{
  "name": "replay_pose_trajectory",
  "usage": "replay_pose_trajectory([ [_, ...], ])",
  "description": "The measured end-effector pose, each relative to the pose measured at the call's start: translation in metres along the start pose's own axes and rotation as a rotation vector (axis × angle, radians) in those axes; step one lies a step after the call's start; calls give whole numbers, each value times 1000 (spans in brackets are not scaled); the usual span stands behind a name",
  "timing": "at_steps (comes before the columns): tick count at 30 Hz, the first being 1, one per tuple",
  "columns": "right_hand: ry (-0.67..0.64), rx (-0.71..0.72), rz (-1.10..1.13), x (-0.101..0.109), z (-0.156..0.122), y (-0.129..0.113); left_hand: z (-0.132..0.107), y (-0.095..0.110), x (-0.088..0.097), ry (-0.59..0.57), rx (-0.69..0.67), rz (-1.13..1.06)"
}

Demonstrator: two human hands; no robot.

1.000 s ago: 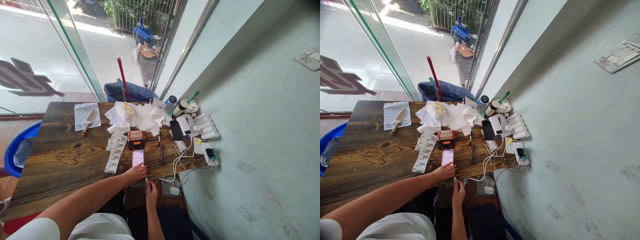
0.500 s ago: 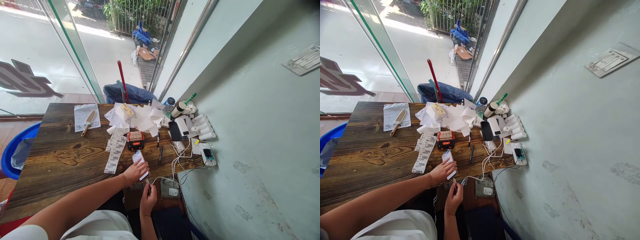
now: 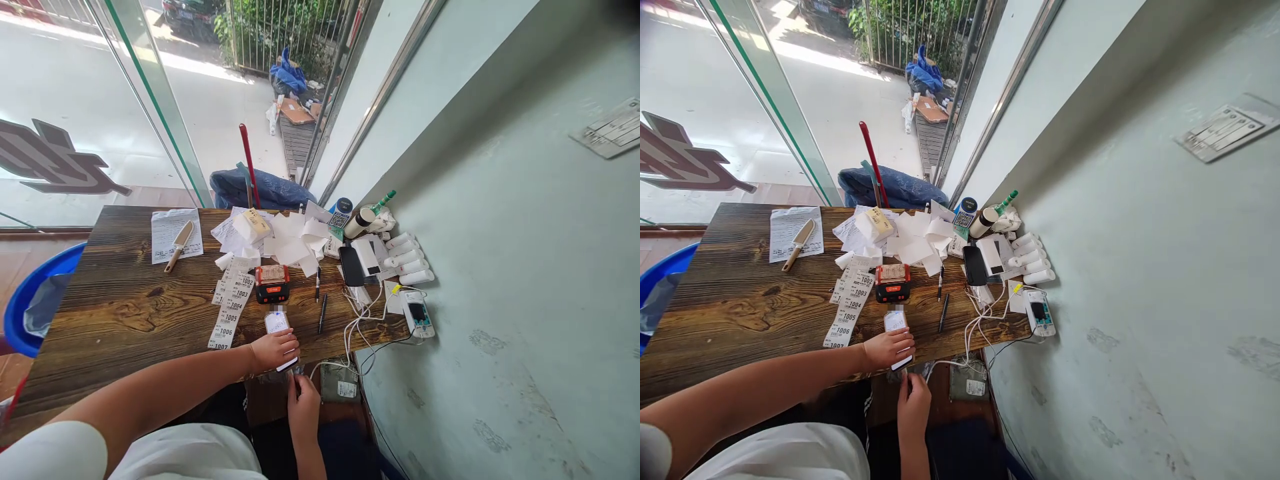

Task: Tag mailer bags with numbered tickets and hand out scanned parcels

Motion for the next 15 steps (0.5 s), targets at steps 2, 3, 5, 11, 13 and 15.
replay_pose_trajectory([
  [2, 5, -17, 9, 0, 2, 0, 2, -1, -1, 29, -21, 4],
  [3, 8, -31, 19, -3, 2, 0, 2, -2, -1, 40, -30, 5],
  [5, 9, -63, 38, -10, 1, -1, 1, -5, -1, 54, -56, 6],
  [11, 59, -155, 98, -43, -9, 6, -10, -13, -4, 8, -131, 0],
  [13, 53, -184, 97, -55, -10, 15, -11, -15, -10, -28, -133, -1],
  [15, 42, -200, 76, -65, -8, 25, -8, -16, -20, -67, -129, 0],
])
Point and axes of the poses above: each hand's wrist, its own z-axis towards the middle knuckle, its own x-axis out of the back of the hand, y = z × x, the point moved 6 cm from there along z, towards the middle knuckle, and after that the axes turned 3 degrees about x, right-handed, at the moved point
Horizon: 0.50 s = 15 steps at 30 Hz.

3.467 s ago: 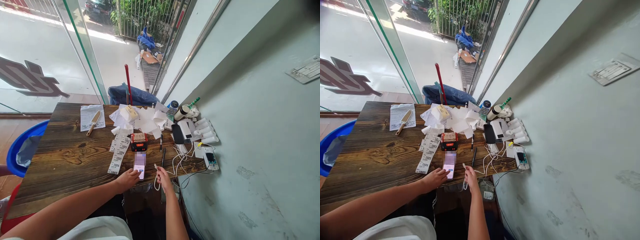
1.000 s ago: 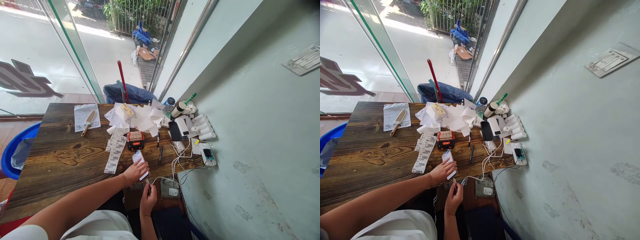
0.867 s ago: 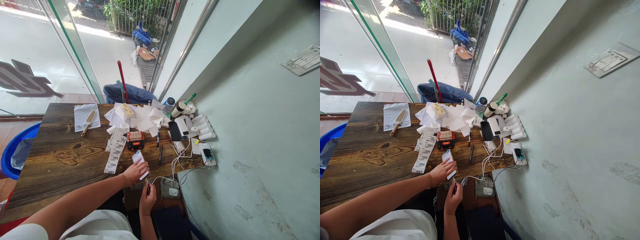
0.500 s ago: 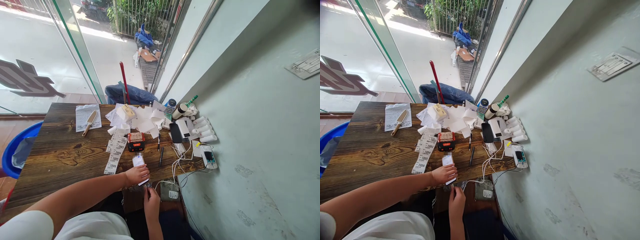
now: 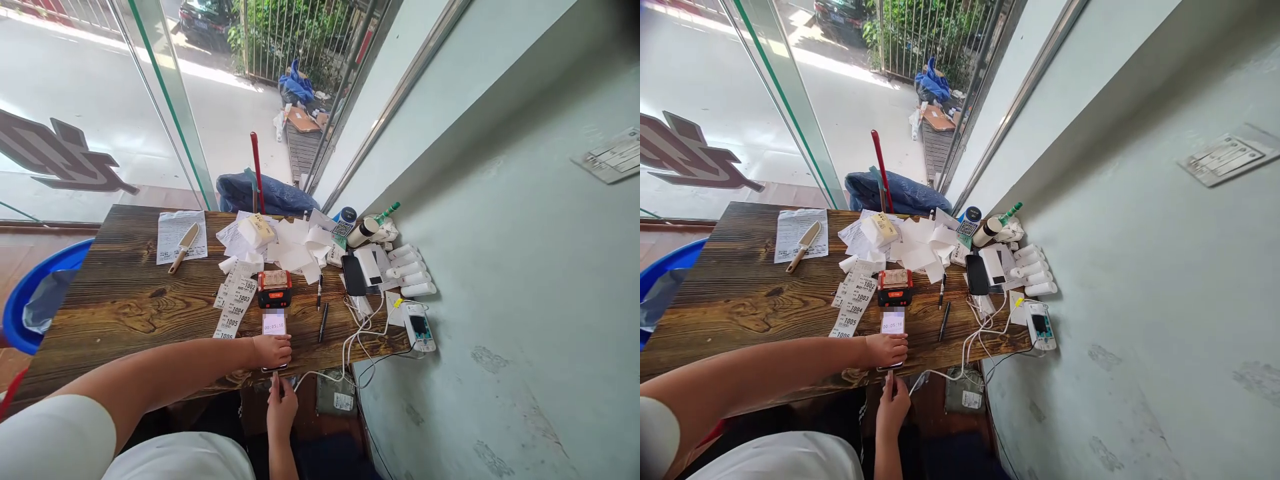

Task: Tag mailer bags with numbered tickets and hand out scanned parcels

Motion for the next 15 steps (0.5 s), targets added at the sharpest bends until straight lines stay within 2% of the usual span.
replay_pose_trajectory([
  [4, -6, 52, -50, -5, 11, 9, 7, 4, -12, -49, 82, 26],
  [6, -3, 94, -72, 1, 14, 9, 3, 11, -6, -48, 162, 52],
  [8, 22, 130, -112, 12, 13, 7, -14, 18, 11, -21, 262, 56],
  [10, 54, 187, -178, 22, 10, 3, -50, 21, 37, 55, 421, 27],
  [11, 55, 236, -209, 24, 8, -1, -78, 17, 53, 137, 579, 20],
  [13, 5, 366, -248, 19, 5, -13, -141, 20, 82, 215, 731, 80],
  [15, -94, 511, -249, 2, 3, -32, -211, 26, 112, 321, 882, 197],
])
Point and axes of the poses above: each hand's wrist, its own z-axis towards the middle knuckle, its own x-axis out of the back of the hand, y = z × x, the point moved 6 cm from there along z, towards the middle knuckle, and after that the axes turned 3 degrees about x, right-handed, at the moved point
